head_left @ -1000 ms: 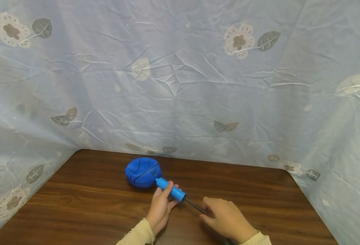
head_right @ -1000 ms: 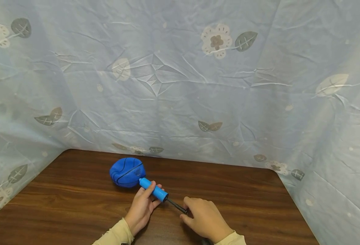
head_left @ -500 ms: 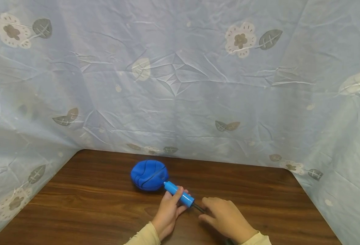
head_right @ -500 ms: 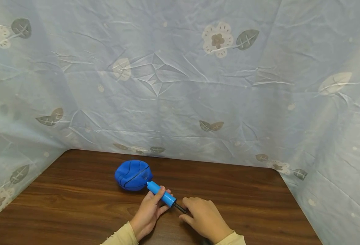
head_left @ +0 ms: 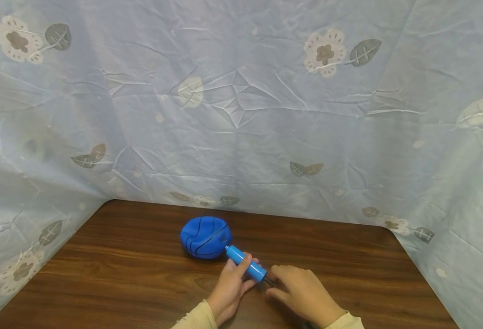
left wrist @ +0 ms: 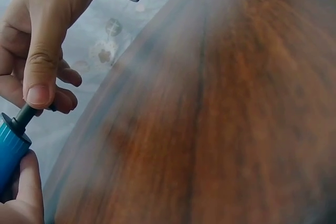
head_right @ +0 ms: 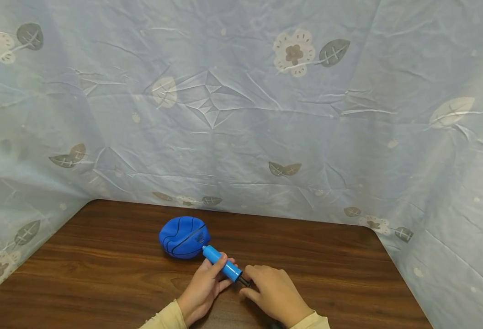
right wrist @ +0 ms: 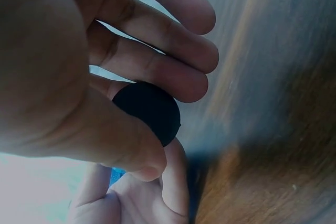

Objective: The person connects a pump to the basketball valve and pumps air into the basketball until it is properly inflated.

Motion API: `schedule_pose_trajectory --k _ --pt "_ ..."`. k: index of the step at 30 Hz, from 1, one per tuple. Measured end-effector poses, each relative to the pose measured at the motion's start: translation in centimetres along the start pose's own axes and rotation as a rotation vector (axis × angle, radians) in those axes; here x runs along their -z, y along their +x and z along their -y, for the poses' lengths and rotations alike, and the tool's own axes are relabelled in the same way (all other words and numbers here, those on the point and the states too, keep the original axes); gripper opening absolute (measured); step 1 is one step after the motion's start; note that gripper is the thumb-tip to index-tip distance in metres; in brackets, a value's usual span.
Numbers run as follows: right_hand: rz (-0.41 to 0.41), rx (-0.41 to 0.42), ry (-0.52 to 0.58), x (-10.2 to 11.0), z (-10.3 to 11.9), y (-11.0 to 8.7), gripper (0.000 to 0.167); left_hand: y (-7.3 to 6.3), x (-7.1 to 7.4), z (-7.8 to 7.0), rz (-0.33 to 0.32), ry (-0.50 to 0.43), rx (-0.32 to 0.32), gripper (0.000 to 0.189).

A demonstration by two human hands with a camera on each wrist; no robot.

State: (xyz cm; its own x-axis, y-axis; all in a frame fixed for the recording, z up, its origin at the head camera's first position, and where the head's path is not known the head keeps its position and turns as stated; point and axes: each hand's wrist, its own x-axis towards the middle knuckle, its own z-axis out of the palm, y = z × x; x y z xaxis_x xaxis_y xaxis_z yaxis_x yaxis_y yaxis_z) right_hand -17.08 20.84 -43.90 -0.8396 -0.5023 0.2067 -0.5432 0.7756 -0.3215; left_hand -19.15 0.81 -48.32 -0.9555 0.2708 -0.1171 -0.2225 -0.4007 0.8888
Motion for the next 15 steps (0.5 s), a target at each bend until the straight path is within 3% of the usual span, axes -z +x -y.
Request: schedule_pose_trajectory --k 15 --pt "-0.012 -0.008 0.04 0.02 0.23 -0.14 0.021 0.38 0.71 0.01 -0.013 -0.026 -0.048 0.058"
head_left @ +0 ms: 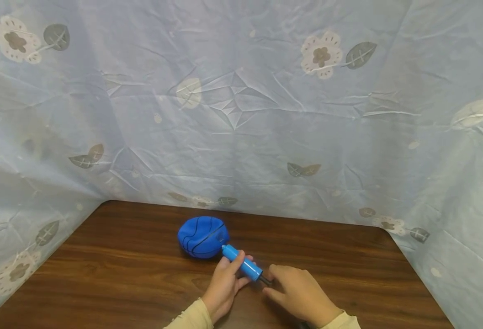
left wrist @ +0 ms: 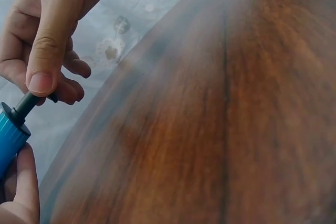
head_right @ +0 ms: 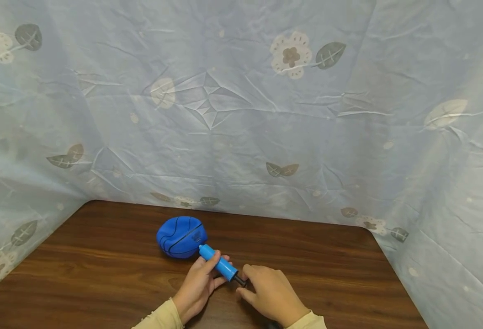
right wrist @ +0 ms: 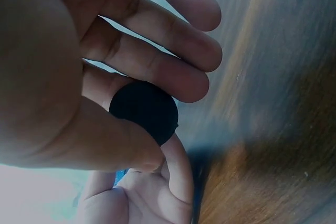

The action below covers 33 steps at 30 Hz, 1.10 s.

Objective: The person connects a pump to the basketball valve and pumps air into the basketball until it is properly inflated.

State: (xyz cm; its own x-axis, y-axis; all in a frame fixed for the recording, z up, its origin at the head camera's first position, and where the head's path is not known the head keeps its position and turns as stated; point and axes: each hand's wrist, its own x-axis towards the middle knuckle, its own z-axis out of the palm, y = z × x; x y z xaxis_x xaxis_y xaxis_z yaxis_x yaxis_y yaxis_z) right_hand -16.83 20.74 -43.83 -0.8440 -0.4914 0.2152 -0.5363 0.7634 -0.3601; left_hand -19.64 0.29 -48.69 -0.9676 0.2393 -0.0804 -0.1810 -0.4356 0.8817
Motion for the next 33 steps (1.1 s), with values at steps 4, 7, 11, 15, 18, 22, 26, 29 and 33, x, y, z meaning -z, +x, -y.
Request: schedule_pose_trajectory --k 4,7,11,15,18,22,26,29,33 --pt "0.001 -0.004 -0.005 -0.1 0.1 0.0 0.021 0.0 0.1 0.0 -0.01 -0.004 0.003 0.06" --pt "0.002 -0.004 -0.009 -0.1 0.2 0.1 0.021 0.0 0.2 0.0 -0.013 -0.008 0.004 0.061" --pt "0.0 0.002 -0.025 0.0 0.3 0.1 0.02 0.1 0.4 0.0 -0.011 -0.016 0.003 0.059" --pt "-0.005 0.009 -0.034 0.0 0.4 0.1 0.02 0.0 0.3 -0.1 -0.01 -0.023 0.004 0.057" --pt "-0.002 0.007 -0.03 0.1 0.4 0.1 0.021 0.1 0.3 -0.1 -0.014 -0.018 -0.007 0.058" --pt "0.007 -0.01 -0.022 0.2 0.3 0.0 0.021 0.3 0.5 -0.2 -0.039 -0.007 -0.028 0.06" --pt "0.026 -0.035 -0.019 0.3 0.2 -0.1 0.02 0.6 0.9 -0.5 -0.072 -0.005 -0.045 0.062" --pt "0.035 -0.05 -0.028 0.3 0.1 -0.1 0.019 0.9 1.2 -0.7 -0.088 -0.008 -0.056 0.06" --pt "0.03 -0.053 -0.033 0.3 -0.2 -0.2 0.019 1.2 1.6 -0.9 -0.105 -0.02 -0.061 0.059"
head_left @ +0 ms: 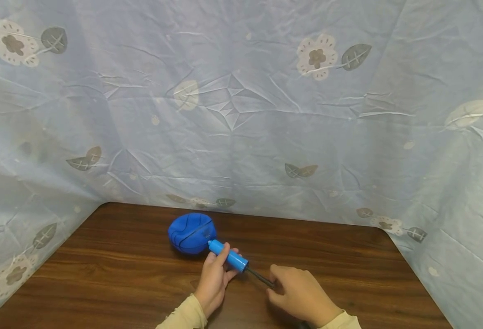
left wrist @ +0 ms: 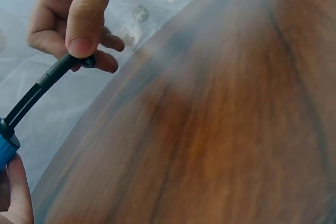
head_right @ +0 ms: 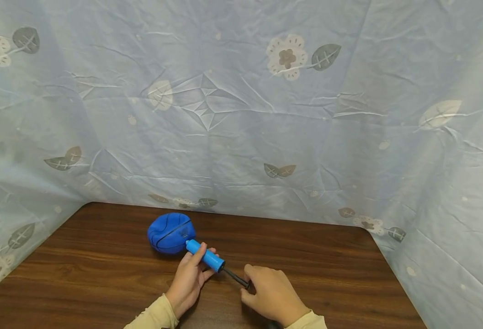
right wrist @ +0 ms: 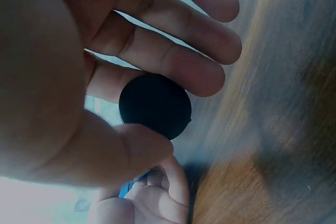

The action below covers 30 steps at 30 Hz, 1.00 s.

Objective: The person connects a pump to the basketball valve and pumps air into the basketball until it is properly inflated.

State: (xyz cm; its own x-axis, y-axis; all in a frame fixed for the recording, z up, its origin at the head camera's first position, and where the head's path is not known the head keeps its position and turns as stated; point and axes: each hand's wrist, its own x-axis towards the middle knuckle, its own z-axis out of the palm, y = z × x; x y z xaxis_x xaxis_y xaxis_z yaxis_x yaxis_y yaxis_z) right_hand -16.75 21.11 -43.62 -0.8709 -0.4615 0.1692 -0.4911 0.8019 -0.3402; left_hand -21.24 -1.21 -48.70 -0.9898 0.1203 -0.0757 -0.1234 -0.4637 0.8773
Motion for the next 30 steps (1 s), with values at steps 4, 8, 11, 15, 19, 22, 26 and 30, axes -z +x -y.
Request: schedule_pose_trajectory --k 4,8,11,15,19,22,26,30 --pt "0.005 0.019 0.0 0.0 -0.1 0.0 0.019 0.2 0.2 0.0 -0.018 -0.005 0.008 0.059" --pt "0.019 0.044 -0.035 0.0 -0.2 0.0 0.022 0.0 -0.1 0.2 -0.026 0.008 0.028 0.059" --pt "0.016 0.059 -0.071 0.0 -0.3 -0.1 0.026 -0.1 -0.5 0.3 -0.027 0.013 0.036 0.058" --pt "0.005 0.07 -0.099 0.0 -0.4 -0.1 0.03 -0.3 -1.1 0.6 -0.023 0.01 0.047 0.058" --pt "0.001 0.069 -0.087 0.0 -0.3 0.1 0.029 -0.9 -1.7 0.9 -0.001 0.017 0.068 0.06" --pt "-0.007 0.077 -0.091 -0.1 -0.2 0.1 0.029 -1.3 -2.1 1.1 0.019 0.029 0.08 0.057" --pt "-0.008 0.09 -0.102 -0.2 -0.1 0.3 0.028 -1.8 -2.5 1.4 0.055 0.029 0.084 0.053" --pt "-0.012 0.095 -0.082 -0.4 0.0 0.3 0.023 -2.1 -2.7 1.5 0.09 0.021 0.089 0.051"
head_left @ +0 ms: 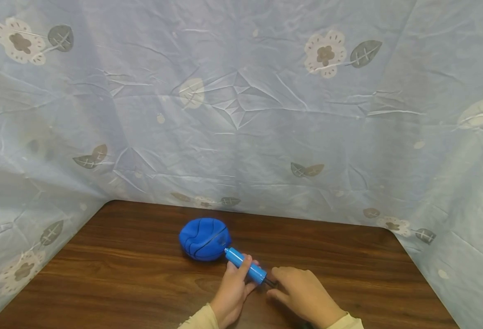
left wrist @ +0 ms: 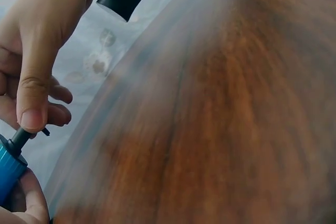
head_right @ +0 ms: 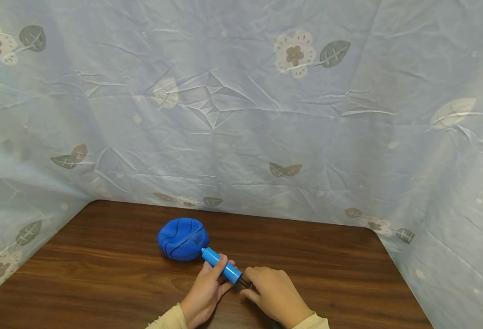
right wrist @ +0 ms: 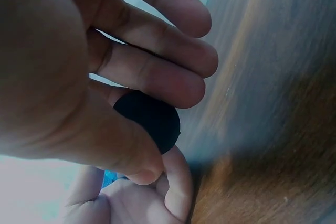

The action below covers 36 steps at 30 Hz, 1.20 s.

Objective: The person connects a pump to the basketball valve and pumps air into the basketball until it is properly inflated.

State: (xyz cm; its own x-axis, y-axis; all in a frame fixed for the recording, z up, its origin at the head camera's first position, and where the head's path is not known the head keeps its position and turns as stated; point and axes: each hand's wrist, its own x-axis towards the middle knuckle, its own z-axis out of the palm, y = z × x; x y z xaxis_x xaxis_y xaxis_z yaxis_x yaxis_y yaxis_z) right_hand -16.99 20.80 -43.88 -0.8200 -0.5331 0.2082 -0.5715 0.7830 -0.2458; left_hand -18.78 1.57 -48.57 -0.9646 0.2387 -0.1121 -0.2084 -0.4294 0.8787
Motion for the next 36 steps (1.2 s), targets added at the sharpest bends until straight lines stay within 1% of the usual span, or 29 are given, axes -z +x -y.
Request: schedule_pose_trajectory --k 5,9,11,15,17,20,23,27,30,32,36 --pt "-0.01 -0.012 0.02 0.0 -0.1 0.0 0.021 -0.2 -0.1 -0.1 0.005 -0.018 0.004 0.055" --pt "-0.052 -0.034 0.047 0.1 -0.2 -0.1 0.021 -0.2 0.2 -0.2 0.014 -0.064 0.012 0.062" --pt "-0.082 -0.036 0.057 0.1 -0.1 -0.1 0.021 -0.1 0.4 -0.1 0.022 -0.08 0.005 0.066" --pt "-0.112 -0.028 0.069 0.1 0.1 0.0 0.021 0.0 0.6 -0.2 -0.014 -0.082 -0.038 0.066" --pt "-0.109 -0.031 0.08 0.0 0.3 0.2 0.021 0.0 0.6 -0.3 -0.041 -0.077 -0.06 0.064" --pt "-0.094 -0.051 0.094 -0.1 0.3 0.3 0.02 0.1 0.7 -0.4 -0.047 -0.071 -0.06 0.064" --pt "-0.093 -0.068 0.084 -0.1 0.3 0.3 0.019 0.1 0.9 -0.4 -0.026 -0.092 -0.042 0.067" --pt "-0.108 -0.081 0.059 -0.1 0.2 0.3 0.018 0.2 1.0 -0.2 0.034 -0.186 -0.014 0.067" --pt "-0.107 -0.087 0.062 -0.1 0.2 0.2 0.018 0.2 1.0 0.0 0.062 -0.226 -0.006 0.065" --pt "-0.104 -0.087 0.064 -0.1 0.2 0.2 0.019 0.2 0.9 0.1 0.055 -0.206 -0.017 0.064" --pt "-0.103 -0.075 0.049 -0.2 0.3 0.1 0.02 0.3 0.8 0.0 -0.003 -0.148 -0.054 0.063"
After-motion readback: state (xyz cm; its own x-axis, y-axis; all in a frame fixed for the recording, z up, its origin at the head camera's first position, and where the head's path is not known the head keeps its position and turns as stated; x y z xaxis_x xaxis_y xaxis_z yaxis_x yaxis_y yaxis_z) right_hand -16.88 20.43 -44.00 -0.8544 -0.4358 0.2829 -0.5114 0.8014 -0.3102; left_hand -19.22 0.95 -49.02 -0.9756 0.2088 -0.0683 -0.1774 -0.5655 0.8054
